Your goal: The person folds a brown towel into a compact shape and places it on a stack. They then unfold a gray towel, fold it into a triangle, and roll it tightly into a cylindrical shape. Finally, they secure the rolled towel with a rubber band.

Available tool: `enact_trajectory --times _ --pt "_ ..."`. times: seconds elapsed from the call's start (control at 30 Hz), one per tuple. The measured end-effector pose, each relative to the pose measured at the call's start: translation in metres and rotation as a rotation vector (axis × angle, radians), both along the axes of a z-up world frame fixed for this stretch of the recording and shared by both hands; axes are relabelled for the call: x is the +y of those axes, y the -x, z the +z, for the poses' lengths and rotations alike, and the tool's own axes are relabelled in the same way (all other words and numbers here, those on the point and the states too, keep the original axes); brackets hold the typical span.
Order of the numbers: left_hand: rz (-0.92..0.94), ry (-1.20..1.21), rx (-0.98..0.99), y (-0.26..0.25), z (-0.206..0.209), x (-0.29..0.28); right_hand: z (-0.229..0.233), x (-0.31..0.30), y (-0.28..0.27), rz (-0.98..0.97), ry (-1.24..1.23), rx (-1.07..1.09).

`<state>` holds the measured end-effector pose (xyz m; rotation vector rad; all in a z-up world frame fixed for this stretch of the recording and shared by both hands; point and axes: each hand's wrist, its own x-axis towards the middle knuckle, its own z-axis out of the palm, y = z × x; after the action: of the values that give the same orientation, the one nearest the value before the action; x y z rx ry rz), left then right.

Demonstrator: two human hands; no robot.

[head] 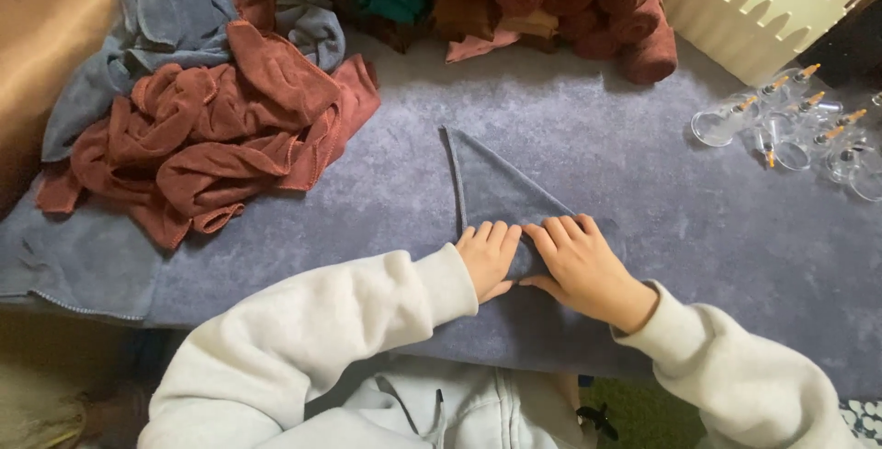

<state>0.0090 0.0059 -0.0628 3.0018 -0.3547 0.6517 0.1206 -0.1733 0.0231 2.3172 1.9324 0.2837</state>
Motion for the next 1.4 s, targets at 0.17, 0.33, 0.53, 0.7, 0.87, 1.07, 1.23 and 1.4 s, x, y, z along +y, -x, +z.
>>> enact_trajectory --times 0.17,0.33,0.53,0.7,0.87,1.07,1.23,1.4 --pt "0.104 0.052 0.115 0.000 0.014 0.001 0.009 0.015 -0.016 -0.026 0.149 0.125" --pt "0.181 -0.115 -0.351 -0.018 -0.030 -0.015 0.033 0.032 -0.028 -0.023 0.322 0.301" --pt "0.149 -0.066 -0.358 -0.030 -0.044 -0.006 0.013 0.017 -0.012 0.060 0.032 0.022" --pt "0.108 -0.011 -0.157 -0.033 -0.029 0.002 -0.006 0.010 -0.005 0.060 -0.104 -0.203" --pt "0.095 -0.003 -0.133 -0.040 -0.041 0.006 -0.007 0.018 -0.016 0.067 -0.040 -0.158" --pt "0.234 -0.180 -0.293 -0.021 -0.006 -0.006 -0.005 0.029 -0.041 0.125 -0.004 -0.064" --pt "0.197 -0.119 -0.201 -0.046 -0.029 0.012 0.016 0.043 -0.051 0.119 0.069 0.151" --pt "0.157 -0.034 -0.071 -0.056 -0.028 0.026 0.027 0.038 -0.030 0.095 -0.015 0.019"
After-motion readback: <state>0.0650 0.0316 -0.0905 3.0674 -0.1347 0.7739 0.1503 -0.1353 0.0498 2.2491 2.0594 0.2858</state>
